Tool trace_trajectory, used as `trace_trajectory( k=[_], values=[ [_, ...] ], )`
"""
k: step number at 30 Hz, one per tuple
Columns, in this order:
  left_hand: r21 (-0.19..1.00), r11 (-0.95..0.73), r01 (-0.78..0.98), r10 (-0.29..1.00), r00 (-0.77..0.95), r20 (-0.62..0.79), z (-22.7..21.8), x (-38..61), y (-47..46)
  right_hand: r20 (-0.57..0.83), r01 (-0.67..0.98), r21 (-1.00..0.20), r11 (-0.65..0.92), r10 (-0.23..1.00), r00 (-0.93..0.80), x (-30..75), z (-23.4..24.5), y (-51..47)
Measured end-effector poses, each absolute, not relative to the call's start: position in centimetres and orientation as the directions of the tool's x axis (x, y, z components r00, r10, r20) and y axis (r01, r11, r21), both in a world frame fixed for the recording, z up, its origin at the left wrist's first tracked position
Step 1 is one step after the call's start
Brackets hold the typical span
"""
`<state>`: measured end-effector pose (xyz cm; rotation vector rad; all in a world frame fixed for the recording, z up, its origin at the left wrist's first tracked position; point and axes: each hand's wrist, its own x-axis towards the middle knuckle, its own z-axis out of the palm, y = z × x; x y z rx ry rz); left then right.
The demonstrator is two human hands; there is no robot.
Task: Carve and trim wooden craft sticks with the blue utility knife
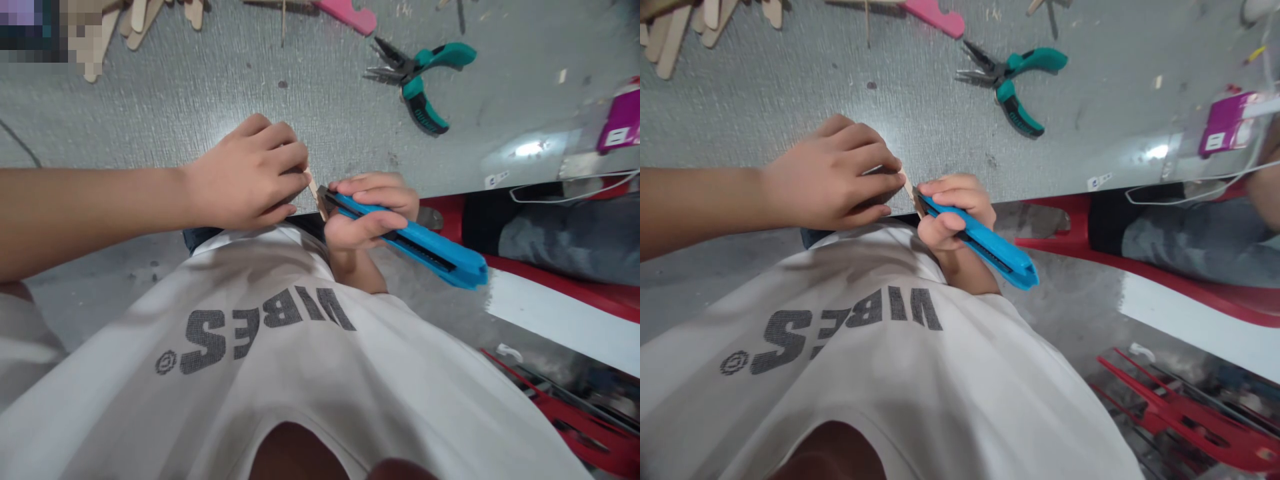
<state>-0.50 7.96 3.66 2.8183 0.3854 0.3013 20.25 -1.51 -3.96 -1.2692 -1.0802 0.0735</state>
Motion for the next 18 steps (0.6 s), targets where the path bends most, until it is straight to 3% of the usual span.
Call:
trace_trajectory(
  k=[4,7,12,18],
  values=[
    [0.282,-0.930,0.237,0.293,0.940,0.173,3.8,-0.5,7.9,0.823,0.555,-0.557,0.618,0.320,0.469,19.6,-2.7,0.4],
    [0.261,-0.934,0.243,0.293,0.940,0.175,3.7,-0.5,7.9,0.843,0.553,-0.526,0.646,0.307,0.443,19.4,-2.5,1.2],
    [0.281,-0.923,0.261,0.312,0.937,0.154,3.5,-0.6,7.8,0.883,0.553,-0.413,0.724,0.169,0.438,19.5,-3.2,2.1],
    [0.255,-0.939,0.232,0.282,0.943,0.180,3.3,-0.6,7.9,0.933,0.484,-0.256,0.837,0.084,0.349,19.5,-3.2,3.5]
  ],
)
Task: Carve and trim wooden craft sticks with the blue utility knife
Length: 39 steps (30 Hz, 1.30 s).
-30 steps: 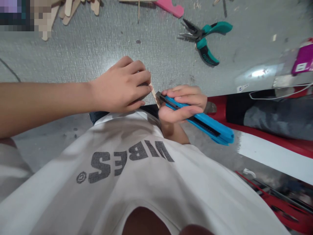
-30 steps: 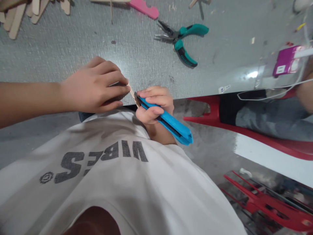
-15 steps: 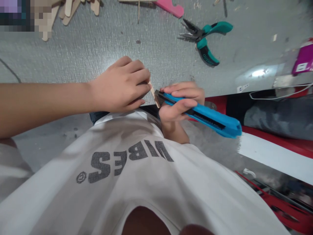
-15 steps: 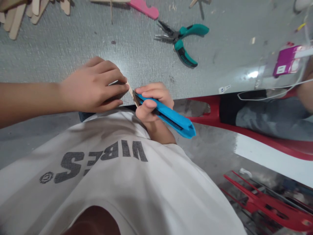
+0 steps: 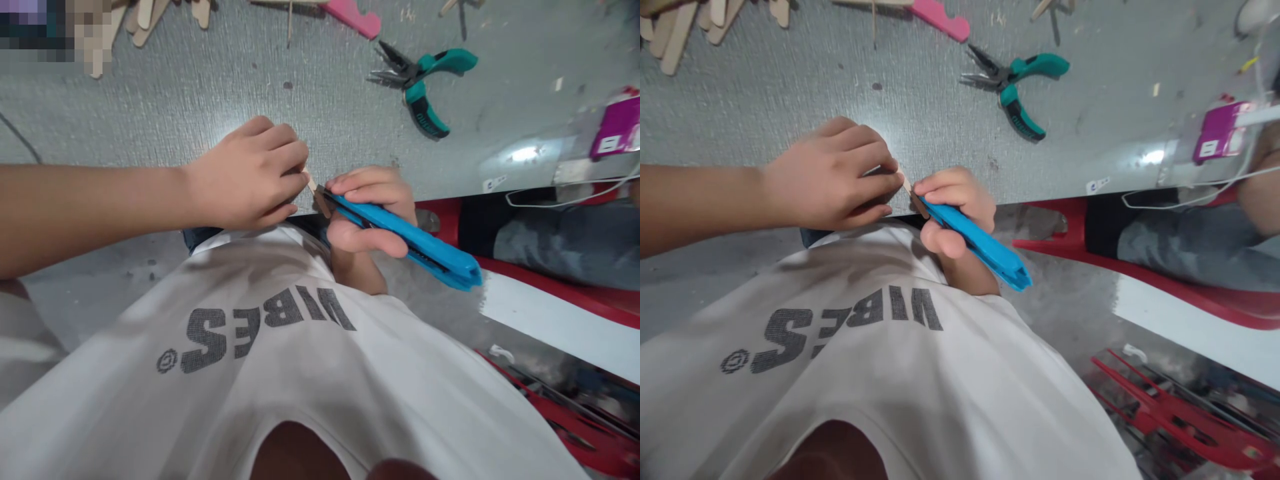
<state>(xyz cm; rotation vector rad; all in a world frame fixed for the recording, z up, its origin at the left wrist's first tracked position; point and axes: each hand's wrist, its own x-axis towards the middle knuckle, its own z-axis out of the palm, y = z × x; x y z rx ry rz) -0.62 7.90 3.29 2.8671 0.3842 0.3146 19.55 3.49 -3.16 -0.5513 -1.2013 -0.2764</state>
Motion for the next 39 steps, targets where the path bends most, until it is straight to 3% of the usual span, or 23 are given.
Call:
trace_trajectory(
  k=[4,8,11,15,18,20,22,28,31,35,39],
  values=[
    [0.256,-0.942,0.218,0.272,0.942,0.198,3.1,-0.7,8.2,0.955,0.487,-0.220,0.845,0.084,0.285,19.8,-3.7,3.6],
    [0.285,-0.930,0.232,0.297,0.931,0.212,3.3,-0.7,8.2,0.934,0.489,-0.290,0.823,0.133,0.331,19.8,-4.3,3.3],
    [0.209,-0.953,0.220,0.264,0.941,0.213,3.5,-0.6,8.3,0.901,0.560,-0.387,0.733,0.171,0.399,19.3,-4.5,3.4],
    [0.101,-0.979,0.179,0.196,0.963,0.184,3.5,-0.5,8.5,0.896,0.644,-0.367,0.671,0.069,0.439,19.0,-4.5,3.0],
    [0.156,-0.974,0.163,0.188,0.968,0.168,3.6,-0.5,8.5,0.888,0.568,-0.443,0.693,0.253,0.384,19.4,-4.2,1.2],
    [0.222,-0.960,0.171,0.210,0.963,0.167,3.7,-0.4,8.4,0.849,0.587,-0.529,0.613,0.384,0.363,19.7,-4.0,-0.2],
    [0.246,-0.951,0.188,0.231,0.960,0.158,3.8,-0.4,8.3,0.822,0.648,-0.560,0.516,0.439,0.362,19.9,-3.9,-1.3],
    [0.168,-0.968,0.184,0.212,0.963,0.166,3.7,-0.3,8.2,0.829,0.490,-0.559,0.669,0.429,0.360,20.3,-4.1,-1.2],
    [0.135,-0.974,0.180,0.200,0.967,0.160,3.5,-0.4,8.2,0.804,0.539,-0.591,0.600,0.487,0.341,20.8,-4.1,-1.5],
    [0.269,-0.939,0.215,0.264,0.951,0.160,3.4,-0.4,7.9,0.818,0.664,-0.561,0.495,0.456,0.351,20.9,-4.4,-1.8],
    [0.360,-0.897,0.256,0.325,0.935,0.145,3.6,-0.3,7.7,0.864,0.551,-0.498,0.670,0.328,0.382,20.4,-4.6,-0.3]
  ],
)
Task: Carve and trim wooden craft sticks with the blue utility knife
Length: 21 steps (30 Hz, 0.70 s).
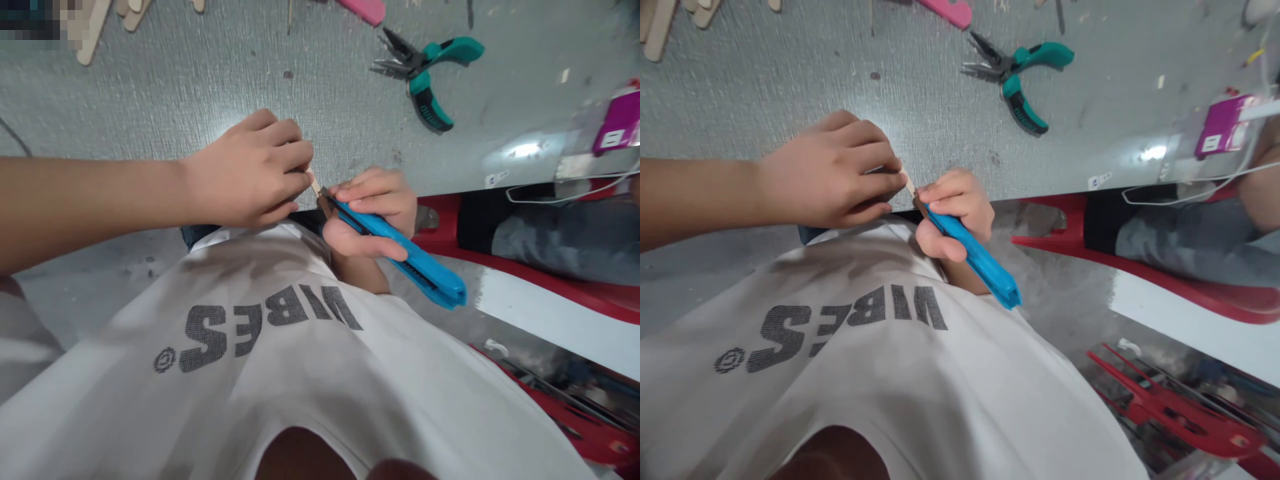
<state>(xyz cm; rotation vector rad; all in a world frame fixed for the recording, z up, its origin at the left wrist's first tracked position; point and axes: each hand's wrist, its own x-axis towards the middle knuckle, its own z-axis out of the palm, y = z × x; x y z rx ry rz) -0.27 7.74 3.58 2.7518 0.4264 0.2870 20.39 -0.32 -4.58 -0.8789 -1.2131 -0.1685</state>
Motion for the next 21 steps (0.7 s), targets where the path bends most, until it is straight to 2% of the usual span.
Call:
trace_trajectory(
  k=[4,6,8,11,14,17,20,21],
  values=[
    [0.225,-0.949,0.220,0.249,0.962,0.110,3.8,-0.2,7.9,0.893,0.438,-0.390,0.810,0.217,0.395,19.9,-4.5,1.8],
    [0.166,-0.967,0.196,0.215,0.971,0.104,3.8,-0.2,7.9,0.912,0.460,-0.316,0.830,0.132,0.389,19.7,-4.4,2.3],
    [0.166,-0.969,0.186,0.206,0.972,0.116,3.7,-0.1,7.9,0.921,0.508,-0.261,0.821,0.054,0.386,19.5,-4.2,2.5],
    [0.233,-0.950,0.208,0.246,0.958,0.147,3.6,-0.1,7.9,0.915,0.622,-0.281,0.731,0.009,0.403,19.4,-4.4,2.5],
    [0.214,-0.958,0.191,0.224,0.964,0.142,3.6,-0.1,8.0,0.886,0.660,-0.370,0.653,0.034,0.462,19.4,-4.7,2.6],
    [0.157,-0.973,0.170,0.194,0.970,0.148,3.7,-0.2,8.2,0.863,0.623,-0.389,0.678,0.032,0.503,19.1,-4.7,3.0],
    [0.154,-0.974,0.169,0.189,0.974,0.128,3.8,-0.1,8.2,0.860,0.615,-0.333,0.715,-0.037,0.509,18.8,-4.5,3.3],
    [0.155,-0.973,0.172,0.190,0.975,0.115,3.9,0.0,8.2,0.864,0.598,-0.327,0.732,-0.026,0.504,18.7,-4.5,3.3]
  ],
)
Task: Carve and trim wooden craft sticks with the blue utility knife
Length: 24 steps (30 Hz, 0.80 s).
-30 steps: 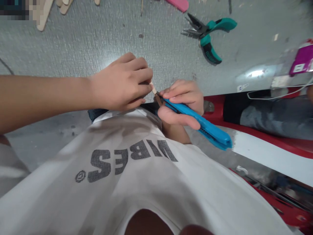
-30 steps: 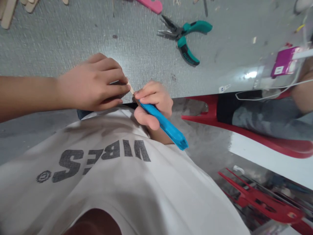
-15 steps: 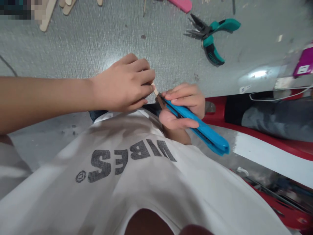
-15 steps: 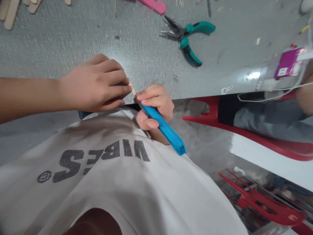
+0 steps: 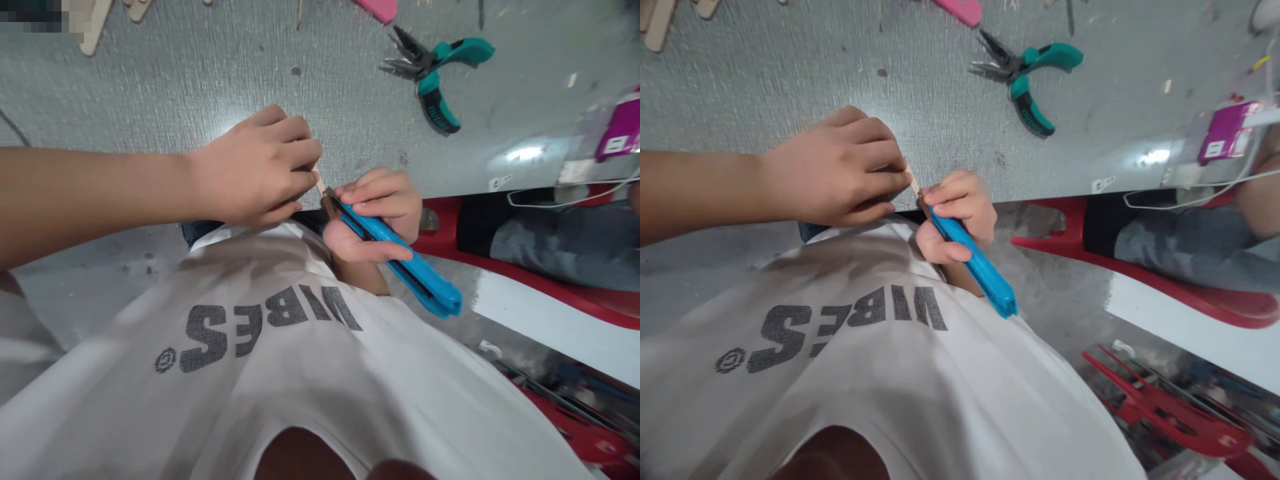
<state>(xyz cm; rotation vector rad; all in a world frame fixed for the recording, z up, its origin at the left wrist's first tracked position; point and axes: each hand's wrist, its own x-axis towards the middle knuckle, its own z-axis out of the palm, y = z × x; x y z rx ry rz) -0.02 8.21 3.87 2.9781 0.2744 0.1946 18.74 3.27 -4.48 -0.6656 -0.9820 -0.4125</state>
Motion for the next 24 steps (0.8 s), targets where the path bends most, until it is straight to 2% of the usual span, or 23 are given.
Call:
trace_trajectory(
  k=[3,6,7,11,14,17,19,24],
  values=[
    [0.152,-0.970,0.189,0.206,0.974,0.098,3.9,0.1,8.1,0.878,0.537,-0.331,0.776,0.045,0.476,18.9,-4.6,2.7],
    [0.151,-0.971,0.184,0.203,0.971,0.125,3.9,0.0,8.1,0.879,0.536,-0.394,0.747,0.137,0.457,19.1,-4.8,2.2],
    [0.149,-0.972,0.179,0.200,0.970,0.137,3.9,0.0,8.1,0.879,0.555,-0.397,0.731,0.129,0.459,19.1,-4.9,2.2],
    [0.146,-0.974,0.176,0.197,0.969,0.147,3.9,-0.2,8.2,0.873,0.687,-0.359,0.631,-0.034,0.487,18.9,-5.1,2.9],
    [0.160,-0.971,0.178,0.198,0.972,0.123,3.8,-0.1,8.2,0.865,0.747,-0.383,0.544,-0.074,0.497,18.9,-5.1,3.3],
    [0.161,-0.971,0.178,0.199,0.972,0.125,3.7,-0.1,8.2,0.868,0.675,-0.374,0.636,-0.015,0.496,19.0,-4.8,2.9],
    [0.174,-0.969,0.176,0.202,0.968,0.148,3.6,-0.2,8.2,0.845,0.595,-0.420,0.685,0.056,0.532,19.1,-4.7,2.3],
    [0.241,-0.954,0.177,0.222,0.959,0.174,3.4,-0.3,8.3,0.721,0.459,-0.573,0.679,0.152,0.676,19.2,-4.5,1.1]
  ],
)
